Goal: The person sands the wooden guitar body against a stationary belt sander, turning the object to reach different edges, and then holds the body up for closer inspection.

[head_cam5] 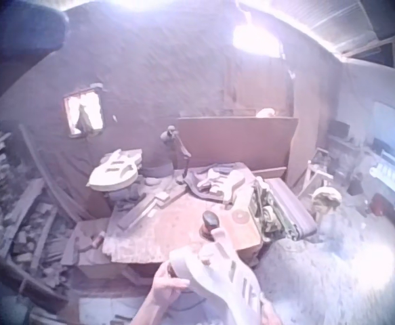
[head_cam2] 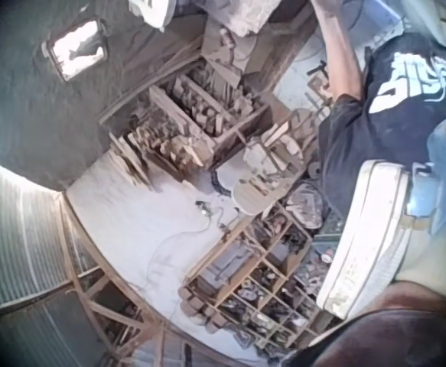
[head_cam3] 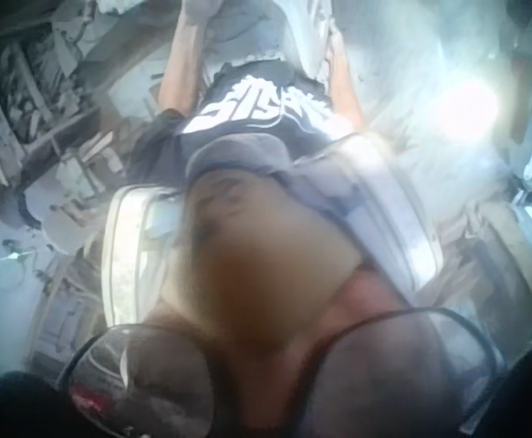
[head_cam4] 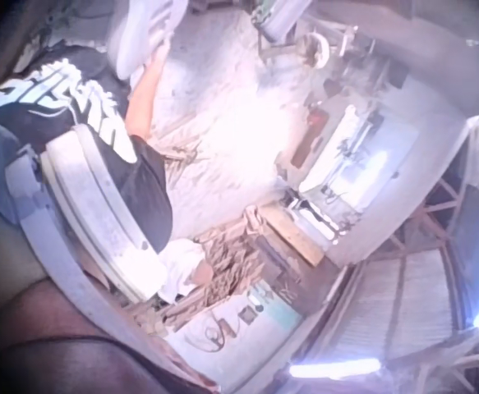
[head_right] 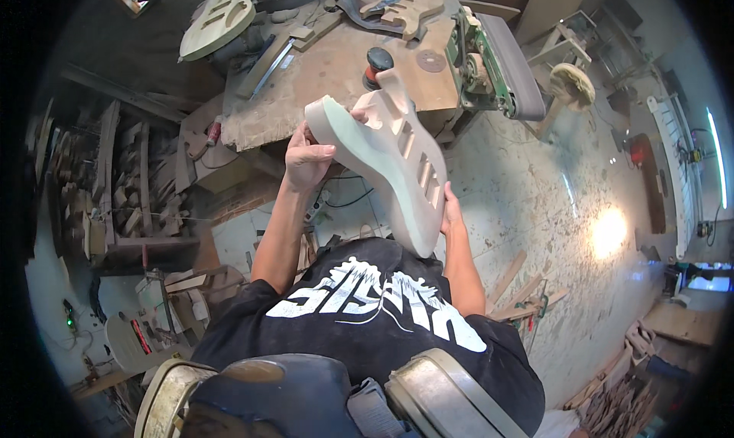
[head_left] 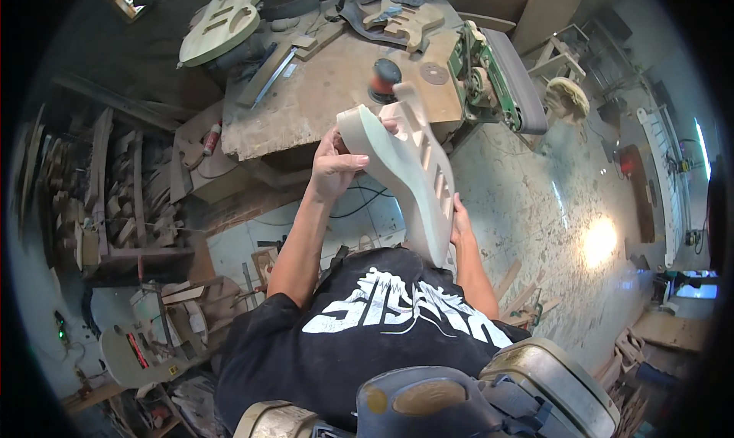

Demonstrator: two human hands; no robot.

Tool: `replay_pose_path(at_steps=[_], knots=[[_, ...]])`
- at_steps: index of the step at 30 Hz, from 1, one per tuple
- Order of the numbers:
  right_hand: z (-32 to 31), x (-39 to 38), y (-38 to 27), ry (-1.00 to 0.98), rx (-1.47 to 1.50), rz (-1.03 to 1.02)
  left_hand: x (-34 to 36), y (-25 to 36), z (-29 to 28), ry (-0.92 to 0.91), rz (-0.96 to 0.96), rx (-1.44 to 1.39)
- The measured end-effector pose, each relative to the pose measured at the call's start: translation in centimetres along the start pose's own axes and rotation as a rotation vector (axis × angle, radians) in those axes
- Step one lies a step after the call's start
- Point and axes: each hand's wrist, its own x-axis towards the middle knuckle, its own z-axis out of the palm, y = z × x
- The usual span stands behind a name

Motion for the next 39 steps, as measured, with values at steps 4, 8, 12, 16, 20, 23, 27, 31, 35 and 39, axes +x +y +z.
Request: replay_pose_path(at_steps=[4, 8, 12, 16, 20, 23, 27, 31, 35, 39], knots=[[3.7, -0.2, -1.6, -0.016, 0.144, -0.232, -0.5, -0.2, -2.3, -0.056, 0.096, -0.16], [4.7, -0.7, -3.6, 0.119, 0.272, -0.559, -0.8, 0.5, -1.5, 0.086, 0.244, -0.229], [7.6, -3.0, -4.9, 0.208, 0.227, -0.711, -1.4, 0.9, -2.1, 0.234, 0.281, -0.266], [7.0, -3.6, -5.5, 0.053, 0.222, -0.717, -1.5, -0.1, -4.2, 0.316, 0.308, -0.305], [6.1, -3.9, -5.5, 0.084, 0.289, -0.7, -1.3, -0.7, -4.8, 0.354, 0.317, -0.359], [5.5, -4.4, -5.0, 0.055, 0.331, -0.648, -1.3, -1.1, -5.2, 0.361, 0.315, -0.339], [4.6, -4.5, -4.1, 0.012, 0.334, -0.681, -1.3, -1.7, -5.9, 0.337, 0.312, -0.356], [3.8, -4.8, -3.5, 0.044, 0.315, -0.696, -1.4, -1.9, -6.1, 0.363, 0.299, -0.376], [3.5, -5.1, -3.2, 0.051, 0.317, -0.725, -1.4, -1.9, -6.1, 0.439, 0.277, -0.414], [3.7, -5.3, -3.3, 0.024, 0.341, -0.741, -1.6, -2.4, -7.0, 0.472, 0.278, -0.407]])
